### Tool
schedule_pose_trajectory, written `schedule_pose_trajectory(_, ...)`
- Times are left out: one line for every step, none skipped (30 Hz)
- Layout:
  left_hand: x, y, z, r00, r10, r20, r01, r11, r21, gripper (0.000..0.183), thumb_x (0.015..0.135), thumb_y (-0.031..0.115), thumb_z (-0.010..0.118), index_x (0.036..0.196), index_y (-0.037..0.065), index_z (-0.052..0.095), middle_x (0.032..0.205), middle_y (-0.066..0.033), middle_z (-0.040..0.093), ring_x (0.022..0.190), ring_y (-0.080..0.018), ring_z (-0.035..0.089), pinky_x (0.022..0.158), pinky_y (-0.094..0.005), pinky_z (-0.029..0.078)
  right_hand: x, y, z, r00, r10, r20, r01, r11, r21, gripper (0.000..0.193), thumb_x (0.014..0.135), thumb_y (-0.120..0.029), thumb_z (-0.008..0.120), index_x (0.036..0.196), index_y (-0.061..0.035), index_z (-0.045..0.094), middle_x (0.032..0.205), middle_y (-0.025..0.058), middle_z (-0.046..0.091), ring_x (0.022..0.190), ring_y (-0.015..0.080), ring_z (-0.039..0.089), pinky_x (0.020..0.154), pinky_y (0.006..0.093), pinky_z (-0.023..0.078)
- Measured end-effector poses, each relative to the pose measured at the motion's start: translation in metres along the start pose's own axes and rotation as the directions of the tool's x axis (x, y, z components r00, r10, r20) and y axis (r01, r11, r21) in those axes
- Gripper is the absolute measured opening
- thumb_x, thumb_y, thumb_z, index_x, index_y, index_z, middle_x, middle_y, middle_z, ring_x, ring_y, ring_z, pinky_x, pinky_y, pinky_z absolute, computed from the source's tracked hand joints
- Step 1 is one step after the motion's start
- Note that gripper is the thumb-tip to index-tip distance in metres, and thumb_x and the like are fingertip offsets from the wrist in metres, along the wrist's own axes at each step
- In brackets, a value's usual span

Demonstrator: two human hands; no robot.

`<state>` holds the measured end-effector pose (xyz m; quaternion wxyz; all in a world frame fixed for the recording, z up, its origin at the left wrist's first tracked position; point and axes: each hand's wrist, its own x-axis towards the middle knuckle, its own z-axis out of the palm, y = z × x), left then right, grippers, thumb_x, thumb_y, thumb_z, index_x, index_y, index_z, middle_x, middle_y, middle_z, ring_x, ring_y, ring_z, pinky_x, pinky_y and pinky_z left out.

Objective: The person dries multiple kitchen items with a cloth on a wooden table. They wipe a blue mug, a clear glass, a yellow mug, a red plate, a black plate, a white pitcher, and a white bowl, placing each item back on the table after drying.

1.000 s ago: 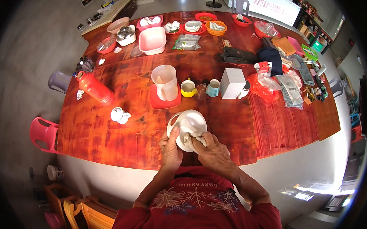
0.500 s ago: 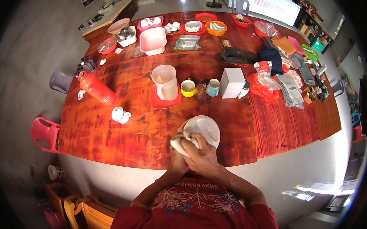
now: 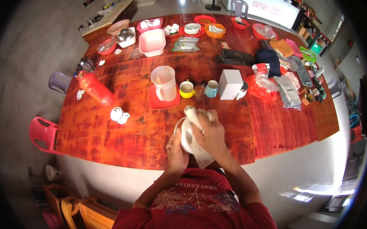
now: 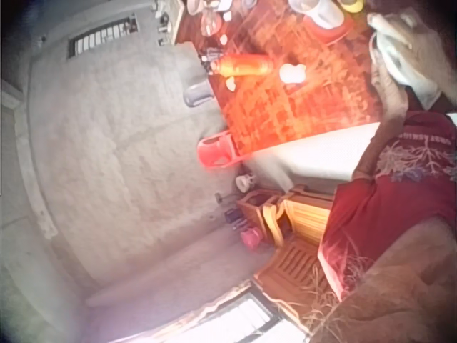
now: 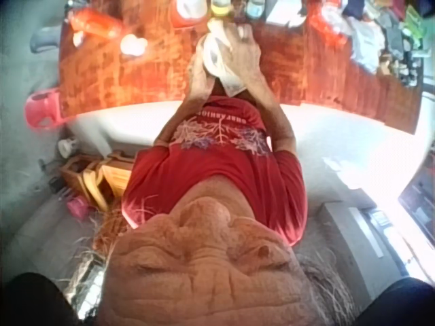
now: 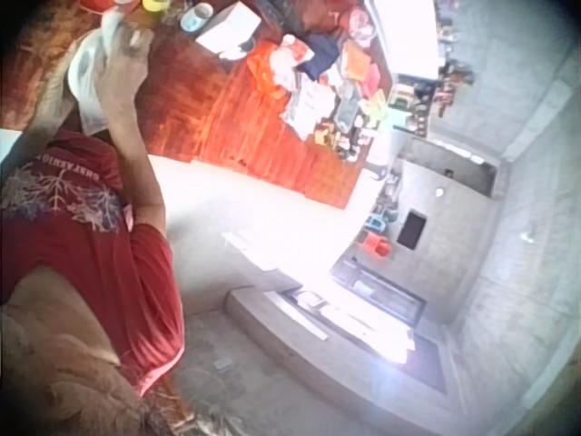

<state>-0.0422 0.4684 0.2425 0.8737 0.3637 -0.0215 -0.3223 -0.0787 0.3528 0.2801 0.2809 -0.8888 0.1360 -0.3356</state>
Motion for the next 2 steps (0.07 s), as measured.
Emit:
schedule_pose_trajectory(0.0000, 0.0017, -0.0038, 0.999, 0.018, 0.028, -0.019, 0.999, 0.048, 0.047, 0.098, 0.037, 0.040, 0.134, 0.007, 0.040, 0.132, -0.0070, 0.048, 0.121, -0.0198, 0.046, 0.105, -0.0364, 0.034, -0.0071, -0.0041, -0.0009, 0.997, -0.081, -0.011, 0.081, 0.996, 0.031, 0.047, 0.075, -0.024, 0.068, 0.116, -0.0050, 0.057, 0.103, 0.0194, 0.054, 0.084, 0.0361, 0.061, 0.068, 0.0413, 0.052)
schedule_pose_trajectory(-0.0007, 0.0011, -0.0045, 1.000, 0.017, 0.025, -0.018, 0.999, 0.045, 0.047, 0.098, 0.037, 0.040, 0.134, 0.007, 0.040, 0.132, -0.0070, 0.048, 0.121, -0.0198, 0.046, 0.105, -0.0364, 0.034, -0.0159, -0.0091, -0.0004, 0.997, -0.064, 0.040, 0.066, 0.998, -0.026, 0.052, 0.075, -0.027, 0.069, 0.123, -0.0114, 0.055, 0.113, 0.0208, 0.051, 0.097, 0.0384, 0.059, 0.074, 0.0431, 0.053)
